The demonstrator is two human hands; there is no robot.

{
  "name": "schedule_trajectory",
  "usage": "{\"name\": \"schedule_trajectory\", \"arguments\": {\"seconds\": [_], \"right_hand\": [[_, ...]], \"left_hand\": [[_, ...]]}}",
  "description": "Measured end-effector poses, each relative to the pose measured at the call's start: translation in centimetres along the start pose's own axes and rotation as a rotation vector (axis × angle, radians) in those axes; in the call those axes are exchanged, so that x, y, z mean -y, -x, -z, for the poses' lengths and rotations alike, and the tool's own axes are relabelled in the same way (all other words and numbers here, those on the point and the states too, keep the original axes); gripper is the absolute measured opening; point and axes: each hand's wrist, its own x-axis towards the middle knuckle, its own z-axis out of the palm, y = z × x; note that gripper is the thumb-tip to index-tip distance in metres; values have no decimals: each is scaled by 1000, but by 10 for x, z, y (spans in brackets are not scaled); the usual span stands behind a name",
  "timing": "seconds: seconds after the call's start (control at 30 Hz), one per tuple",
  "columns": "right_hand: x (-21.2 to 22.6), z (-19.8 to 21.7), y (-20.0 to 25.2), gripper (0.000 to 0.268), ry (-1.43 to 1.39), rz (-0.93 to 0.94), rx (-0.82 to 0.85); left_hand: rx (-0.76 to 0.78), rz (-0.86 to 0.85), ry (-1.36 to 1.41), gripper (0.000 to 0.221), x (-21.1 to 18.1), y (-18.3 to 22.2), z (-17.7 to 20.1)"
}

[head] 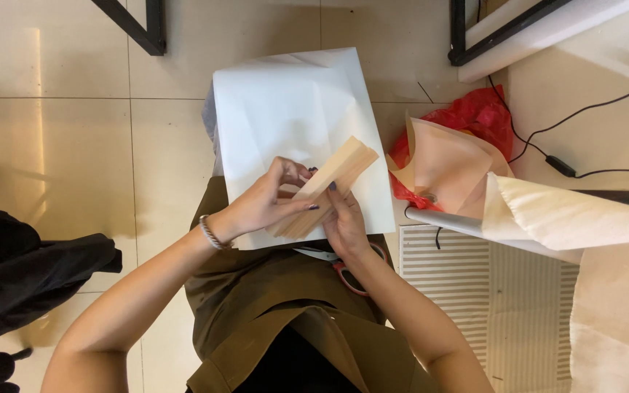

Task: Cutting a strip of paper and folding a large sheet of white paper for packaging

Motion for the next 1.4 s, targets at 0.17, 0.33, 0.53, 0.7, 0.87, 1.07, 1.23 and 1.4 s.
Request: {"name": "schedule_trajectory", "arguments": {"seconds": [0.17, 0.33, 0.53, 0.7, 0.87, 1.07, 1.23, 1.4], "right_hand": [[9, -20, 9, 36, -3, 6, -3], [6, -22, 10, 34, 60, 30, -5], [-3, -9, 4, 41, 112, 47, 37], [-16, 6, -2, 47, 165, -11, 85], [2, -11, 6, 57, 168, -20, 164], [8, -25, 22, 82, 99, 196, 323], [-28, 20, 2, 39, 209, 176, 293], [-9, -14, 17, 28, 429, 248, 378]], "left_hand": [[265, -76, -83, 24, -3, 8, 15], [554, 110, -21, 24, 3, 6, 23], [603, 154, 62, 31, 37, -8, 28], [553, 64, 43, 29, 57, -3, 28], [536, 112, 90, 30, 61, 0, 30], [445, 141, 146, 32, 54, 0, 36], [457, 142, 143, 30, 75, -1, 32], [552, 119, 25, 30, 77, -4, 27]]}}
